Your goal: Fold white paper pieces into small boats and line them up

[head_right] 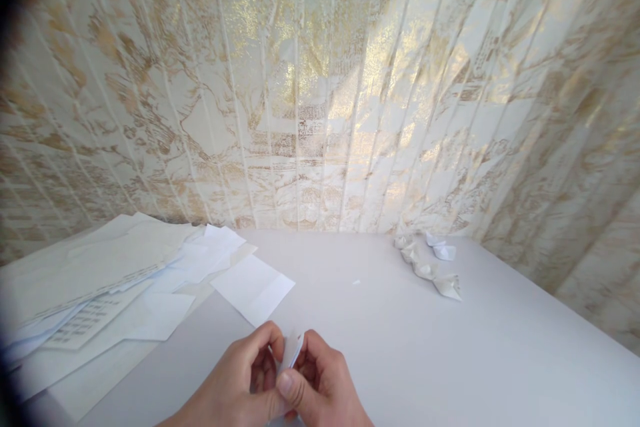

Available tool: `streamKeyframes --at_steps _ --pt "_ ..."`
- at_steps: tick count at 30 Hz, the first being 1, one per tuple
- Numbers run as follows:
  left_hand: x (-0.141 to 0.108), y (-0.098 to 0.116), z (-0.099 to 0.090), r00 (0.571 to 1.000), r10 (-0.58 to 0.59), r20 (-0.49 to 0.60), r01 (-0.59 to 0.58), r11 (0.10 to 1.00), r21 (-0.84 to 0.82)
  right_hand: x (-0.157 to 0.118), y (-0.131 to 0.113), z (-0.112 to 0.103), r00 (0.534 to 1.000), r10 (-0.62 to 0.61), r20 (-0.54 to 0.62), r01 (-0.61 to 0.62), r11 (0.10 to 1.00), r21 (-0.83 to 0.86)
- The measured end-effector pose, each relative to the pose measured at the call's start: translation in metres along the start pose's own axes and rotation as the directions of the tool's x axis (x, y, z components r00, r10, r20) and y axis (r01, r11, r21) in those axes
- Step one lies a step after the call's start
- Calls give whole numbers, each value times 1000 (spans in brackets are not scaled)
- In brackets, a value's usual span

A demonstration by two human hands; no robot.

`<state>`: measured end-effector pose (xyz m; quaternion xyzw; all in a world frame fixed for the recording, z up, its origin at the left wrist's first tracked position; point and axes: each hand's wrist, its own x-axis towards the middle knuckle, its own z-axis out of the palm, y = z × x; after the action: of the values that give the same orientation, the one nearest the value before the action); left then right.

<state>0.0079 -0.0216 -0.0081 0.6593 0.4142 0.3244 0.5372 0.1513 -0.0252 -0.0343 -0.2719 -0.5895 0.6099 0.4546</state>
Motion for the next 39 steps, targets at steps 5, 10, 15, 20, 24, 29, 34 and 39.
streamKeyframes --at_steps 5,10,15,20,24,29,34,39 --pt "-3 9 -3 1000 -18 6 18 999 -30 -1 -6 1 1000 5 1 -4 999 -32" --pt "-2 7 -3 1000 1 15 0 998 -59 -2 -8 1 1000 31 -6 -31 998 -63" --pt "-1 4 -4 999 20 -50 -24 996 -84 0 -9 -2 996 78 -42 -82 992 -100" --pt "1 -2 -5 1000 3 -19 -3 1000 -12 -2 -10 -2 998 49 -30 -52 993 -103" --pt "0 -2 -5 1000 -17 -19 16 1000 -26 -3 -6 -1 999 -3 -39 -2 994 -110" --pt "-3 6 -5 998 -63 16 63 997 -41 -2 -4 -1 999 -16 -35 13 997 -79" --pt "-4 8 -6 998 -29 59 35 994 -100 -2 -7 -1 1000 -2 -30 0 998 -60" --pt "-4 8 -6 996 -12 90 25 989 -149 -3 -7 -1 1000 4 -27 -5 997 -72"
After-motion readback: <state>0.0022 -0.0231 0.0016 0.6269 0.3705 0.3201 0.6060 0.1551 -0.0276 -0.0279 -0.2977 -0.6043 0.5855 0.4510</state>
